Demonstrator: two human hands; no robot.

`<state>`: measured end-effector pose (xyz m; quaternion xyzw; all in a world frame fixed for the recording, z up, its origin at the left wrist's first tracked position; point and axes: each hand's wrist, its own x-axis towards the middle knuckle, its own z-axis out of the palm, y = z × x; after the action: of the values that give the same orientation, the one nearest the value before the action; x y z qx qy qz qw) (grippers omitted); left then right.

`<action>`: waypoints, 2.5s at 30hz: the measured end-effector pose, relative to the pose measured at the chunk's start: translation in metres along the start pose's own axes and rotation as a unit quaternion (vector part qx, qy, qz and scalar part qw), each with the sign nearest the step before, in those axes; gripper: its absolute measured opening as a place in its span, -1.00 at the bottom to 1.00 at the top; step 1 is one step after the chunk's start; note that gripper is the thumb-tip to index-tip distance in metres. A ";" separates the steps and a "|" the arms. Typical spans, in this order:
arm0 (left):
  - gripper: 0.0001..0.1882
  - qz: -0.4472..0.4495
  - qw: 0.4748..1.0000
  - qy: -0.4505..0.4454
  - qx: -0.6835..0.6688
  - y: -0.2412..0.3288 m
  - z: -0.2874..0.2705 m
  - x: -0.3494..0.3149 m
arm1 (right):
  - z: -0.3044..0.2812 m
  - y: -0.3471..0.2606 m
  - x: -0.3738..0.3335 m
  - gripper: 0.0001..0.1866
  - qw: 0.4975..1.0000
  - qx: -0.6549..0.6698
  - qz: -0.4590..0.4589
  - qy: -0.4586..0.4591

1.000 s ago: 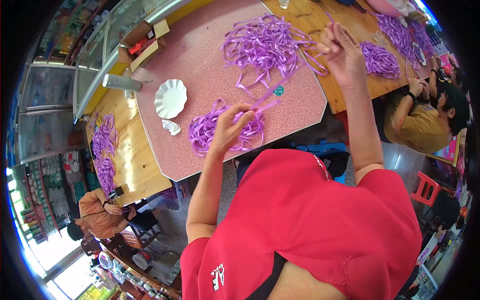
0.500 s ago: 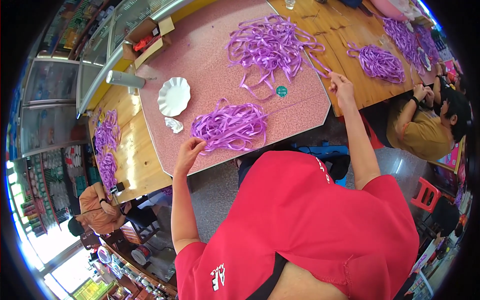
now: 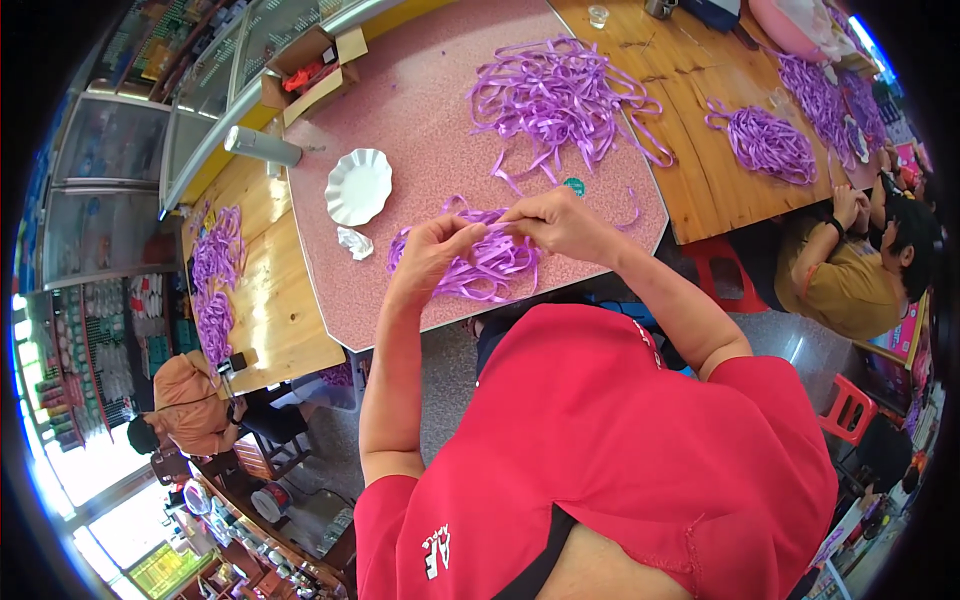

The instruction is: Handle and bunch purple ribbons on the table.

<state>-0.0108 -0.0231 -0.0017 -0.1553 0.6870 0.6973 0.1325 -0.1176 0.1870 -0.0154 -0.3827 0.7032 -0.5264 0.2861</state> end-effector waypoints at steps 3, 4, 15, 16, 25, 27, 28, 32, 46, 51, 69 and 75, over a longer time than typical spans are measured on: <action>-0.80 -0.021 1.000 -0.008 -0.017 -0.011 -0.015 -0.010 | -0.013 -0.005 -0.003 -0.83 0.999 0.024 0.023 -0.007; -0.80 -0.006 0.998 -0.020 -0.061 -0.013 -0.013 -0.013 | -0.017 -0.004 -0.004 -0.83 0.997 0.046 0.062 -0.024; -0.78 -0.015 0.997 -0.070 -0.032 0.007 0.003 -0.009 | 0.005 -0.020 0.002 -0.77 1.000 0.026 0.006 -0.011; -0.69 0.007 0.998 -0.045 -0.044 0.003 0.003 -0.009 | 0.004 -0.022 0.003 -0.78 1.000 0.006 0.009 -0.004; -0.38 0.003 0.999 0.011 -0.048 -0.015 0.029 0.002 | 0.012 -0.012 0.005 -0.89 0.969 -0.082 -0.188 0.136; -0.50 0.074 0.994 0.004 -0.078 -0.023 0.030 0.004 | 0.012 -0.010 0.003 -0.89 0.969 -0.083 -0.188 0.134; -0.50 0.074 0.994 0.003 -0.078 -0.023 0.034 0.005 | 0.012 -0.009 0.002 -0.89 0.970 -0.084 -0.187 0.132; -0.67 0.104 0.984 0.046 -0.135 -0.027 0.042 0.007 | 0.015 -0.008 -0.001 -0.89 0.968 -0.083 -0.186 0.144; -0.91 0.081 0.949 -0.026 -0.304 -0.013 0.045 -0.009 | -0.002 0.002 -0.003 -0.85 0.930 0.338 0.121 0.082; -0.92 0.141 0.889 0.042 -0.433 -0.010 0.058 -0.008 | 0.015 0.000 -0.004 -0.82 0.947 0.271 0.054 0.164; -0.85 0.410 0.830 0.211 0.315 0.002 0.052 0.002 | 0.015 -0.005 0.003 -0.80 0.941 0.295 0.132 0.101; -0.91 0.220 0.943 0.144 -0.205 -0.016 0.058 0.005 | 0.032 -0.010 0.001 -0.88 0.960 0.217 0.006 0.177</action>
<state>-0.0107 0.0350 -0.0183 -0.1226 0.5580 0.8051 -0.1593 -0.0898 0.1683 -0.0152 -0.2076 0.6135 -0.7241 0.2369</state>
